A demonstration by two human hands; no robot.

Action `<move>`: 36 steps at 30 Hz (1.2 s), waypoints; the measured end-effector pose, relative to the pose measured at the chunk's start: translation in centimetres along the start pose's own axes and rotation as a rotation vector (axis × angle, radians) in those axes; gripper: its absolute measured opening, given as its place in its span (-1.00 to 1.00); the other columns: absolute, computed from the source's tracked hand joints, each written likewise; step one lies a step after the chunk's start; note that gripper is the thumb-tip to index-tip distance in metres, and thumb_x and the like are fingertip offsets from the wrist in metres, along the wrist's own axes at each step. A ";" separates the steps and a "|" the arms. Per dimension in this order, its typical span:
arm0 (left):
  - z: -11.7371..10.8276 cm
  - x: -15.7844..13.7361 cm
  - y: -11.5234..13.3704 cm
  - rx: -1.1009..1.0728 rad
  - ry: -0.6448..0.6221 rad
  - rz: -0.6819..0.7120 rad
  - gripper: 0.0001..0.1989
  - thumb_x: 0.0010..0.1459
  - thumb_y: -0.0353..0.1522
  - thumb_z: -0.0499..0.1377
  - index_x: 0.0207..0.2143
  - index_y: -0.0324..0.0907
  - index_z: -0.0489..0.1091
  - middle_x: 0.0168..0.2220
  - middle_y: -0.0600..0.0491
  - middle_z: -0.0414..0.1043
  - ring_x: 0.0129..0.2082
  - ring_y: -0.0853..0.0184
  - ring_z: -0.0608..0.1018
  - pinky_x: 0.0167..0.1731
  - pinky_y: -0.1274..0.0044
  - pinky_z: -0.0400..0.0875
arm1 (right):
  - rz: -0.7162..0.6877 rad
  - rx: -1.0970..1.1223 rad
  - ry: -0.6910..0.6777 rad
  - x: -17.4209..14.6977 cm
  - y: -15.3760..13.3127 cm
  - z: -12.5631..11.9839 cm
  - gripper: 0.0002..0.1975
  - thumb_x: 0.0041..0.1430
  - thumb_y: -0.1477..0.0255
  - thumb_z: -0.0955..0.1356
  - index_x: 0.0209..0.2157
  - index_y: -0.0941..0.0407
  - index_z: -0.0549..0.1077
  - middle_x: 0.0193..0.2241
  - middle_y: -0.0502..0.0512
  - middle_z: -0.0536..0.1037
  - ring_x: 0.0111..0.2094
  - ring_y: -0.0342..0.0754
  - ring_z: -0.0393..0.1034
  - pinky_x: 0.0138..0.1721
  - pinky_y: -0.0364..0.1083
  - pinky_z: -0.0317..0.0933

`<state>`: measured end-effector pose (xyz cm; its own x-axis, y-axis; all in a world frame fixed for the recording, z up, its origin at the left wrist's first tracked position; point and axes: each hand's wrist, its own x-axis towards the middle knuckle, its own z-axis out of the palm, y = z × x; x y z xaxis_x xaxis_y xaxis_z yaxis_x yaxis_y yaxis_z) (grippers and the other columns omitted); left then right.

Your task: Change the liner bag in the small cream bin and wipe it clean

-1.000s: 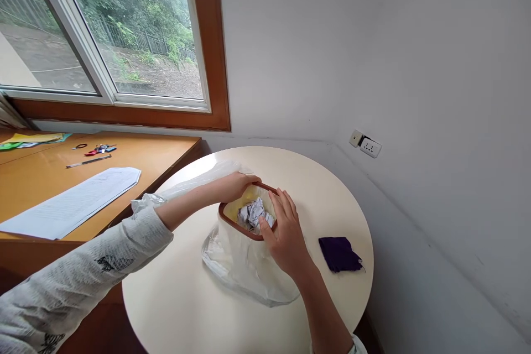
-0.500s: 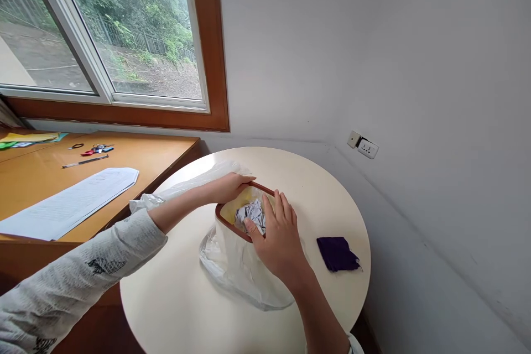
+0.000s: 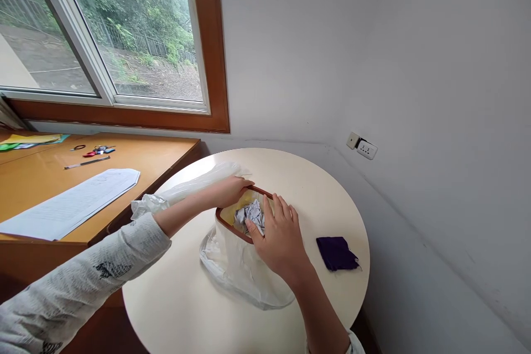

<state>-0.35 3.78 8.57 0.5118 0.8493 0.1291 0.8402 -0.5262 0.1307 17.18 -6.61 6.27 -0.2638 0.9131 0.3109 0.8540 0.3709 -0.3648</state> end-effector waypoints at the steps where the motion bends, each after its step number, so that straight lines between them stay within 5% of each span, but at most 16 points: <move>1: 0.1 -0.1 0.0 -0.010 0.000 0.005 -0.65 0.07 -0.47 -0.01 -0.11 -0.10 0.41 -0.18 0.00 0.51 -0.22 0.27 0.53 -0.29 0.56 0.35 | 0.006 0.006 -0.009 0.0 0.0 0.0 -0.36 0.20 0.10 0.09 0.18 0.20 0.12 0.20 0.29 0.10 0.23 0.16 -0.09 0.15 0.22 -0.12; 14: 1.0 -2.0 0.1 -0.197 0.108 -0.176 -0.58 0.15 -0.43 -0.13 -0.01 -0.21 0.35 -0.15 -0.05 0.46 -0.14 0.24 0.48 -0.14 0.49 0.34 | -0.017 0.221 0.073 0.0 1.4 2.0 -0.49 0.25 0.29 0.08 0.21 0.11 0.06 0.23 0.11 0.04 0.26 -0.01 -0.20 0.20 0.13 -0.13; 19: 1.4 -3.9 0.1 -0.222 0.256 -0.325 -0.52 0.15 -0.36 -0.08 0.14 -0.24 0.15 0.02 -0.16 0.25 0.05 0.13 0.31 0.02 0.30 0.22 | 0.070 0.276 0.154 1.6 2.7 3.0 -0.51 0.27 0.27 0.03 0.19 0.09 0.08 0.22 0.12 0.09 0.25 -0.01 -0.13 0.20 0.17 -0.18; 23: 0.7 -6.9 0.6 -0.409 0.388 -0.138 -0.67 0.23 -0.29 -0.11 -0.02 -0.15 0.27 0.01 -0.07 0.28 0.03 0.24 0.32 0.03 0.38 0.23 | 0.104 0.307 0.342 2.5 3.7 3.3 -0.46 0.24 0.21 0.08 0.21 0.12 0.01 0.21 0.20 0.09 0.24 0.04 -0.12 0.17 0.20 -0.14; 26: -0.5 -9.4 0.6 -0.471 0.264 0.093 -0.71 0.23 -0.24 -0.08 -0.08 -0.12 0.30 -0.10 -0.01 0.39 -0.05 0.28 0.39 0.09 0.36 0.15 | 0.121 0.307 0.403 1.4 5.2 3.1 -0.47 0.23 0.22 0.09 0.19 0.13 0.04 0.20 0.21 0.11 0.22 0.03 -0.07 0.16 0.17 -0.09; 30: -1.3 -11.2 0.2 -0.330 0.083 0.248 -0.72 0.11 -0.17 0.11 -0.16 -0.07 0.39 -0.17 0.03 0.43 -0.07 0.27 0.39 0.20 0.30 -0.09 | 0.236 0.096 0.331 -2.2 8.8 3.4 -0.43 0.20 0.18 0.08 0.16 0.18 0.11 0.19 0.23 0.13 0.21 0.06 -0.05 0.16 0.15 -0.08; 36: 0.6 -9.7 1.1 -0.195 0.207 0.196 -0.75 0.14 -0.14 0.07 -0.29 -0.07 0.44 -0.36 0.05 0.43 -0.24 0.30 0.40 0.14 0.30 -0.01 | 0.529 -0.315 0.144 -8.5 15.0 7.0 -0.32 0.15 0.14 -0.02 0.15 0.30 0.14 0.17 0.35 0.14 0.18 0.18 0.02 0.15 0.17 -0.10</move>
<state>-4.31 -4.98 6.89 0.5963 0.7153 0.3644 0.6690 -0.6937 0.2668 29.10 -7.60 -7.96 0.2741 0.9194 0.2820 0.9493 -0.2116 -0.2326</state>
